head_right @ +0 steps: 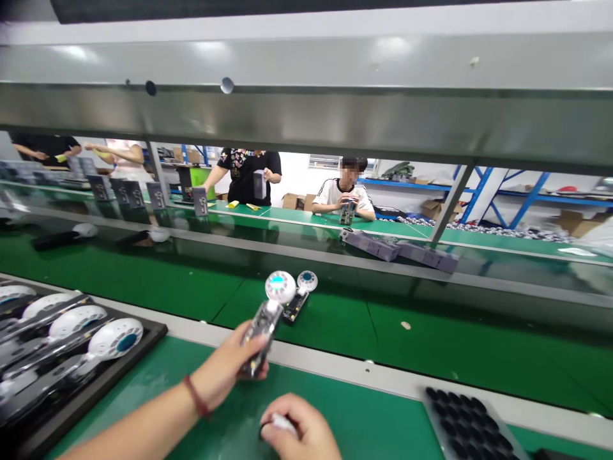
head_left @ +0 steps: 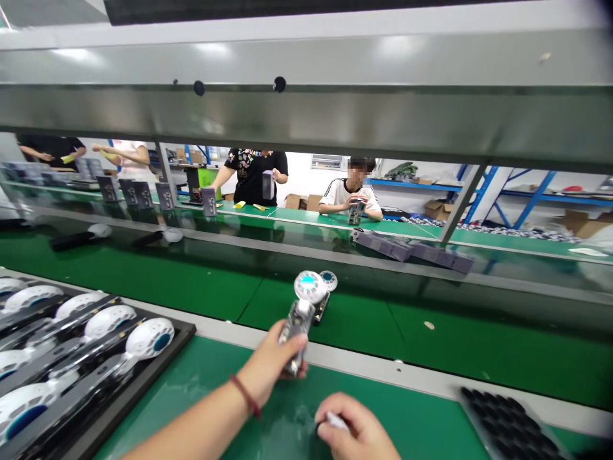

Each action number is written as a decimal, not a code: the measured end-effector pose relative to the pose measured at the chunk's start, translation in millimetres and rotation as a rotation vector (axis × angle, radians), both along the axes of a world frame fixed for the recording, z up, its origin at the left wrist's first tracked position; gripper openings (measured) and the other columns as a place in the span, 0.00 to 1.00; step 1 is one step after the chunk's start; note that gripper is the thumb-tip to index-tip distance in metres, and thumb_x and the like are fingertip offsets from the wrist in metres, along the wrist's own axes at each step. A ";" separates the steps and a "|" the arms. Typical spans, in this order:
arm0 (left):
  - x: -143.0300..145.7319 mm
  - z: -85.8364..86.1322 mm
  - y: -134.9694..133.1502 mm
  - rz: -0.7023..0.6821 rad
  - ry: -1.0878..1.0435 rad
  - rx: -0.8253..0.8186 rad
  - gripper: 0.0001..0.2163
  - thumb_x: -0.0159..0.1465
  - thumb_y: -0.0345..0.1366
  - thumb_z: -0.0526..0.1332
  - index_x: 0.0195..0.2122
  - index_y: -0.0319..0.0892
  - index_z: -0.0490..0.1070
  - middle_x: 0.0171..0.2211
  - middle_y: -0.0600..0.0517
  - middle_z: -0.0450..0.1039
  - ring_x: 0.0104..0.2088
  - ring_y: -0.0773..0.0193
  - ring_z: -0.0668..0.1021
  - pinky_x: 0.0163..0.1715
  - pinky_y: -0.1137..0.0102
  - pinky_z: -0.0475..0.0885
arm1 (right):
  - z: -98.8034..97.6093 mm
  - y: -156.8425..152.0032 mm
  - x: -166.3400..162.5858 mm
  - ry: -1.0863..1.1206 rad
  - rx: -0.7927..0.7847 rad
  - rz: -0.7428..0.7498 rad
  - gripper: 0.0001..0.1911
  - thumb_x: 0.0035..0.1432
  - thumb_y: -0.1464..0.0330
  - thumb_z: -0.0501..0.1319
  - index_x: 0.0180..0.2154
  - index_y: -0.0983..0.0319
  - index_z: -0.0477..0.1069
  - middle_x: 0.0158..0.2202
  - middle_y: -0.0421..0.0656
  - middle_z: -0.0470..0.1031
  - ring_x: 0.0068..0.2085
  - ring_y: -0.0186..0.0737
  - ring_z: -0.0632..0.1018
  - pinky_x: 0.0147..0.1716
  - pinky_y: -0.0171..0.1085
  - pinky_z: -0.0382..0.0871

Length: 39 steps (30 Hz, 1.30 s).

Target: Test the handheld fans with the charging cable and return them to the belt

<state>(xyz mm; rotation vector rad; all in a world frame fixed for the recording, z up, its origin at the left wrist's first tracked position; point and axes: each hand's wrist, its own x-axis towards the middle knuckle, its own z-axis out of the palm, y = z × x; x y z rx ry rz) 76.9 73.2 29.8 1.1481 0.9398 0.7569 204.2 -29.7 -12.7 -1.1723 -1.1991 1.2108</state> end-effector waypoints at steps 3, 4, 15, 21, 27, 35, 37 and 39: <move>-1.7 -11.5 -46.8 -0.101 -0.140 -0.069 0.18 0.54 0.38 0.60 0.44 0.41 0.57 0.32 0.52 0.66 0.31 0.63 0.73 0.28 0.67 0.71 | -3.0 2.1 9.4 0.147 -0.056 -0.055 0.10 0.47 0.62 0.58 0.29 0.61 0.68 0.14 0.30 0.53 0.15 0.26 0.53 0.15 0.29 0.45; -3.0 -15.0 -55.0 -0.126 -0.191 -0.089 0.19 0.53 0.36 0.61 0.44 0.42 0.56 0.36 0.50 0.65 0.35 0.62 0.72 0.30 0.66 0.71 | -3.3 1.9 10.7 0.174 -0.067 -0.073 0.10 0.47 0.62 0.58 0.30 0.62 0.67 0.14 0.30 0.53 0.15 0.25 0.52 0.15 0.29 0.44; -10.2 -33.4 -54.7 -0.199 -0.308 -0.137 0.24 0.50 0.30 0.64 0.45 0.44 0.55 0.43 0.47 0.66 0.42 0.57 0.69 0.40 0.62 0.66 | 31.0 -1.7 2.2 -0.016 -0.090 -0.264 0.01 0.46 0.71 0.59 0.24 0.61 0.68 0.23 0.36 0.69 0.28 0.34 0.68 0.29 0.31 0.59; -6.2 -38.5 -56.5 -0.149 -0.226 -0.047 0.26 0.49 0.29 0.64 0.47 0.43 0.55 0.48 0.45 0.63 0.49 0.55 0.66 0.47 0.63 0.60 | 34.7 -4.4 -3.8 -0.260 -0.060 -0.341 0.04 0.50 0.71 0.57 0.26 0.59 0.70 0.28 0.36 0.72 0.32 0.37 0.71 0.31 0.31 0.60; -5.8 -39.5 -56.8 -0.161 -0.180 -0.015 0.26 0.49 0.27 0.62 0.48 0.43 0.54 0.47 0.45 0.64 0.49 0.56 0.66 0.48 0.64 0.59 | 37.2 -4.1 -5.7 -0.434 -0.030 -0.358 0.07 0.51 0.72 0.56 0.26 0.56 0.70 0.29 0.35 0.73 0.32 0.34 0.72 0.30 0.29 0.61; -5.6 -41.5 -58.0 -0.187 -0.121 0.057 0.25 0.50 0.25 0.61 0.47 0.44 0.55 0.45 0.49 0.66 0.49 0.58 0.66 0.47 0.65 0.60 | 39.7 -6.5 -4.0 -0.624 0.007 -0.299 0.09 0.52 0.75 0.53 0.30 0.56 0.68 0.32 0.36 0.70 0.33 0.35 0.71 0.32 0.32 0.61; -5.5 -42.0 -58.6 -0.183 -0.115 0.053 0.24 0.49 0.25 0.61 0.47 0.44 0.56 0.45 0.49 0.66 0.49 0.58 0.66 0.47 0.66 0.61 | 39.5 -7.4 -3.5 -0.671 0.013 -0.287 0.10 0.52 0.75 0.53 0.30 0.56 0.68 0.32 0.36 0.70 0.33 0.35 0.71 0.31 0.32 0.61; -5.5 -42.0 -59.2 -0.180 -0.118 0.061 0.24 0.49 0.26 0.61 0.47 0.45 0.56 0.45 0.49 0.66 0.49 0.58 0.66 0.47 0.66 0.61 | 38.8 -8.7 -3.9 -0.719 0.010 -0.287 0.10 0.52 0.76 0.53 0.31 0.56 0.68 0.32 0.36 0.70 0.33 0.35 0.71 0.31 0.33 0.62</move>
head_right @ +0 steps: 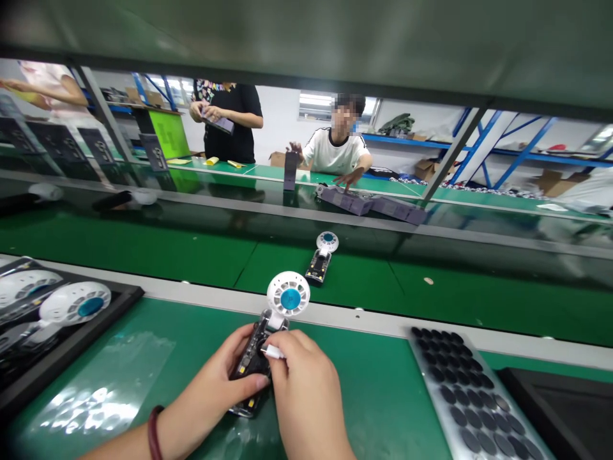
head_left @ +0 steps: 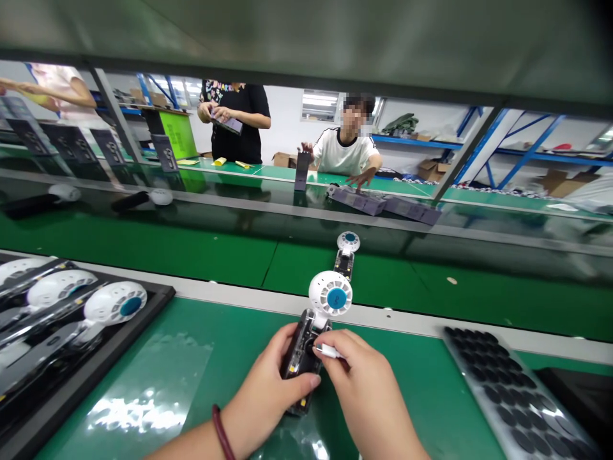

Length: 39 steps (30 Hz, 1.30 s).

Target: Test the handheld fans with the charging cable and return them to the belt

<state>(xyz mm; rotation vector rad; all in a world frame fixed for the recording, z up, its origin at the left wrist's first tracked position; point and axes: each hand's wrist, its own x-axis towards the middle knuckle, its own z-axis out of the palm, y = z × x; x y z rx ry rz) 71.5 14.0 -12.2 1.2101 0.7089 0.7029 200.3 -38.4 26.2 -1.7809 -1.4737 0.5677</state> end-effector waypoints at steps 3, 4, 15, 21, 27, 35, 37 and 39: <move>0.8 2.3 -0.4 0.009 0.015 0.008 0.24 0.49 0.25 0.61 0.47 0.44 0.56 0.45 0.50 0.66 0.49 0.58 0.65 0.47 0.66 0.60 | -1.3 -1.8 -2.3 -0.091 0.019 -0.005 0.10 0.52 0.77 0.52 0.30 0.56 0.67 0.32 0.36 0.70 0.33 0.37 0.71 0.30 0.34 0.61; 1.2 3.6 -0.4 0.016 0.024 0.006 0.24 0.49 0.25 0.61 0.47 0.44 0.56 0.45 0.50 0.66 0.49 0.58 0.65 0.48 0.65 0.60 | -1.8 -2.1 -3.2 -0.124 0.043 -0.004 0.10 0.52 0.77 0.52 0.30 0.56 0.67 0.32 0.36 0.70 0.34 0.38 0.70 0.31 0.35 0.61; 1.4 11.4 -0.9 0.054 0.034 -0.035 0.23 0.49 0.27 0.61 0.46 0.42 0.57 0.47 0.47 0.65 0.50 0.56 0.65 0.48 0.65 0.59 | -13.8 3.3 -7.7 -0.147 0.078 -0.153 0.11 0.52 0.73 0.54 0.37 0.53 0.64 0.40 0.39 0.63 0.36 0.40 0.69 0.31 0.39 0.63; -4.7 13.6 1.2 0.016 -0.144 -0.265 0.24 0.51 0.30 0.63 0.47 0.44 0.53 0.40 0.47 0.68 0.37 0.58 0.73 0.39 0.61 0.66 | -21.4 5.4 3.2 0.430 0.023 -0.182 0.09 0.53 0.60 0.54 0.34 0.57 0.58 0.22 0.33 0.58 0.24 0.34 0.65 0.24 0.31 0.59; -8.5 18.6 3.4 0.042 -0.262 -0.423 0.09 0.61 0.39 0.50 0.38 0.41 0.61 0.28 0.49 0.72 0.24 0.64 0.74 0.30 0.66 0.68 | -21.0 -2.1 6.1 0.435 0.003 -0.005 0.17 0.59 0.56 0.42 0.24 0.59 0.52 0.23 0.34 0.51 0.25 0.34 0.57 0.24 0.31 0.53; -7.2 18.0 2.7 0.058 -0.222 -0.398 0.08 0.59 0.38 0.53 0.33 0.39 0.64 0.26 0.50 0.73 0.21 0.67 0.74 0.29 0.68 0.68 | -16.7 -4.4 -2.3 0.284 0.077 0.153 0.12 0.60 0.63 0.43 0.28 0.59 0.57 0.27 0.36 0.61 0.30 0.34 0.66 0.30 0.31 0.58; -5.4 19.8 1.2 0.076 -0.192 -0.369 0.09 0.58 0.39 0.55 0.34 0.39 0.63 0.26 0.50 0.72 0.21 0.68 0.73 0.27 0.70 0.68 | -15.9 -5.4 -3.4 0.250 0.070 0.181 0.12 0.60 0.64 0.44 0.27 0.59 0.58 0.27 0.36 0.63 0.29 0.34 0.67 0.30 0.31 0.58; -3.7 21.4 0.5 0.091 -0.151 -0.336 0.10 0.57 0.40 0.56 0.34 0.38 0.64 0.25 0.50 0.72 0.21 0.68 0.73 0.23 0.74 0.67 | -15.2 -5.9 -3.7 0.220 0.053 0.190 0.12 0.60 0.65 0.44 0.27 0.59 0.59 0.26 0.37 0.64 0.29 0.34 0.68 0.30 0.31 0.59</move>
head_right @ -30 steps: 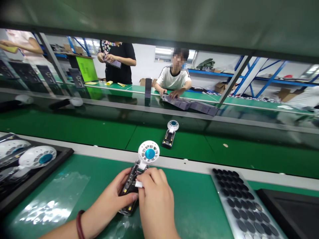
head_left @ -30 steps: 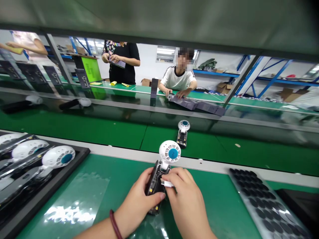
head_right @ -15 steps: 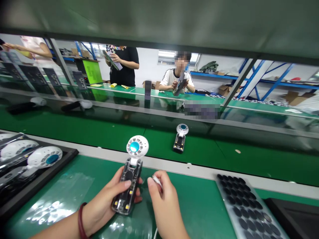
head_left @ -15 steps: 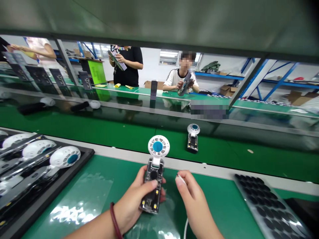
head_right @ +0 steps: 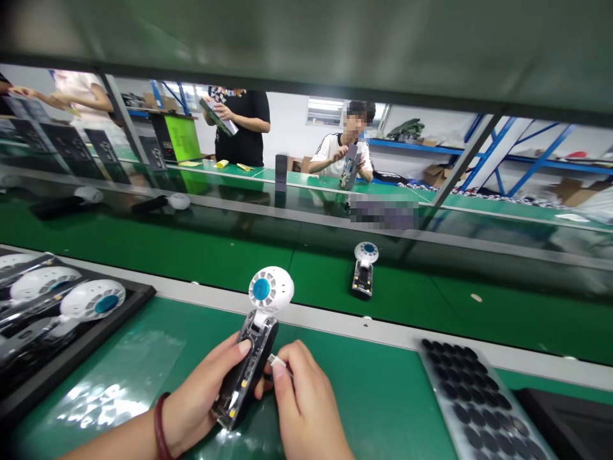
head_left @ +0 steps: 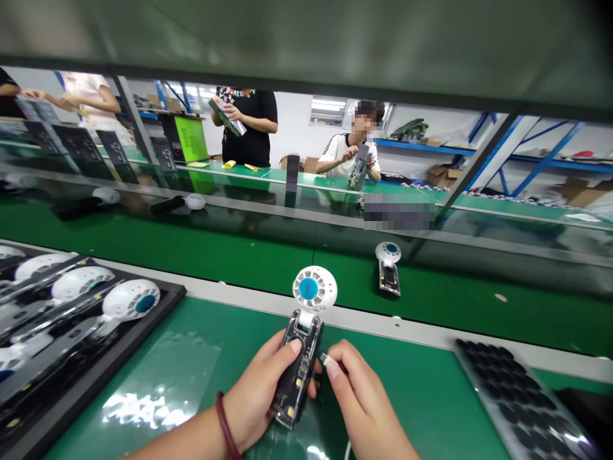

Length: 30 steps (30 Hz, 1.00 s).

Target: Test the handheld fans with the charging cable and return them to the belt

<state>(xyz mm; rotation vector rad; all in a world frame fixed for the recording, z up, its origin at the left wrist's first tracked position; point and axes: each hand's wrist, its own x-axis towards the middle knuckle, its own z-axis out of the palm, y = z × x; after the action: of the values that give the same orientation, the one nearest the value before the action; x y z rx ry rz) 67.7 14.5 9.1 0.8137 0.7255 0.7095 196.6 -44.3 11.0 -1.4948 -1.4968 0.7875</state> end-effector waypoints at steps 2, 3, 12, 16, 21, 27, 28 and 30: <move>0.6 0.6 0.8 -0.011 0.045 0.032 0.11 0.56 0.42 0.56 0.34 0.37 0.64 0.22 0.51 0.71 0.20 0.69 0.72 0.21 0.76 0.65 | 0.9 0.2 0.4 -0.019 -0.017 0.012 0.12 0.60 0.66 0.44 0.26 0.59 0.59 0.26 0.37 0.65 0.29 0.34 0.68 0.30 0.32 0.59; 0.3 0.4 1.8 -0.029 0.063 0.051 0.12 0.56 0.42 0.56 0.34 0.37 0.64 0.21 0.52 0.70 0.20 0.69 0.72 0.20 0.76 0.65 | 1.5 0.5 0.7 -0.029 -0.023 0.020 0.13 0.60 0.66 0.44 0.25 0.59 0.60 0.26 0.37 0.65 0.29 0.34 0.68 0.30 0.32 0.59; -7.7 -4.8 5.0 -0.168 0.185 0.275 0.16 0.60 0.46 0.50 0.42 0.40 0.62 0.25 0.53 0.69 0.24 0.67 0.72 0.24 0.74 0.66 | -2.6 3.0 0.4 -0.069 -0.068 -0.035 0.11 0.59 0.67 0.46 0.25 0.59 0.58 0.26 0.37 0.65 0.29 0.36 0.68 0.29 0.32 0.59; -1.4 -2.8 4.7 -0.087 0.192 0.197 0.18 0.58 0.48 0.52 0.41 0.39 0.62 0.21 0.54 0.69 0.20 0.67 0.72 0.18 0.75 0.65 | -3.7 3.0 -0.2 -0.029 -0.083 -0.042 0.12 0.59 0.65 0.45 0.25 0.59 0.58 0.26 0.37 0.65 0.29 0.36 0.68 0.30 0.32 0.59; 10.1 5.0 14.1 -0.067 0.154 0.128 0.15 0.58 0.46 0.51 0.37 0.39 0.61 0.21 0.53 0.70 0.17 0.67 0.73 0.16 0.75 0.66 | -1.0 5.2 -0.7 0.049 -0.060 -0.128 0.15 0.60 0.62 0.44 0.24 0.59 0.57 0.23 0.36 0.64 0.26 0.35 0.66 0.27 0.31 0.58; 37.0 17.3 33.2 -0.175 0.134 0.126 0.14 0.56 0.45 0.55 0.31 0.38 0.63 0.20 0.52 0.70 0.14 0.66 0.73 0.11 0.75 0.65 | 4.7 8.9 7.0 0.087 -0.005 -0.344 0.15 0.58 0.59 0.45 0.24 0.58 0.57 0.21 0.35 0.62 0.23 0.35 0.65 0.24 0.32 0.58; 39.1 19.3 42.5 -0.188 0.136 0.128 0.14 0.56 0.45 0.55 0.31 0.37 0.64 0.20 0.52 0.70 0.14 0.66 0.73 0.11 0.75 0.65 | 6.3 8.1 12.5 0.083 0.002 -0.375 0.15 0.58 0.59 0.45 0.24 0.58 0.57 0.20 0.35 0.61 0.23 0.35 0.65 0.22 0.32 0.58; 36.6 22.2 70.6 -0.157 0.157 0.136 0.14 0.58 0.44 0.54 0.31 0.36 0.66 0.20 0.52 0.70 0.16 0.68 0.73 0.13 0.74 0.66 | 10.1 5.8 26.5 0.071 0.020 -0.399 0.16 0.58 0.58 0.44 0.23 0.57 0.58 0.18 0.36 0.60 0.21 0.36 0.65 0.19 0.34 0.58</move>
<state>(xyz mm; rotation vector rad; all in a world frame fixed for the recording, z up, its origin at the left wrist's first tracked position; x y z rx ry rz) 104.3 85.1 31.3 1.0480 0.7503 0.5620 223.0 -38.5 21.1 -1.6612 -1.0992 0.5762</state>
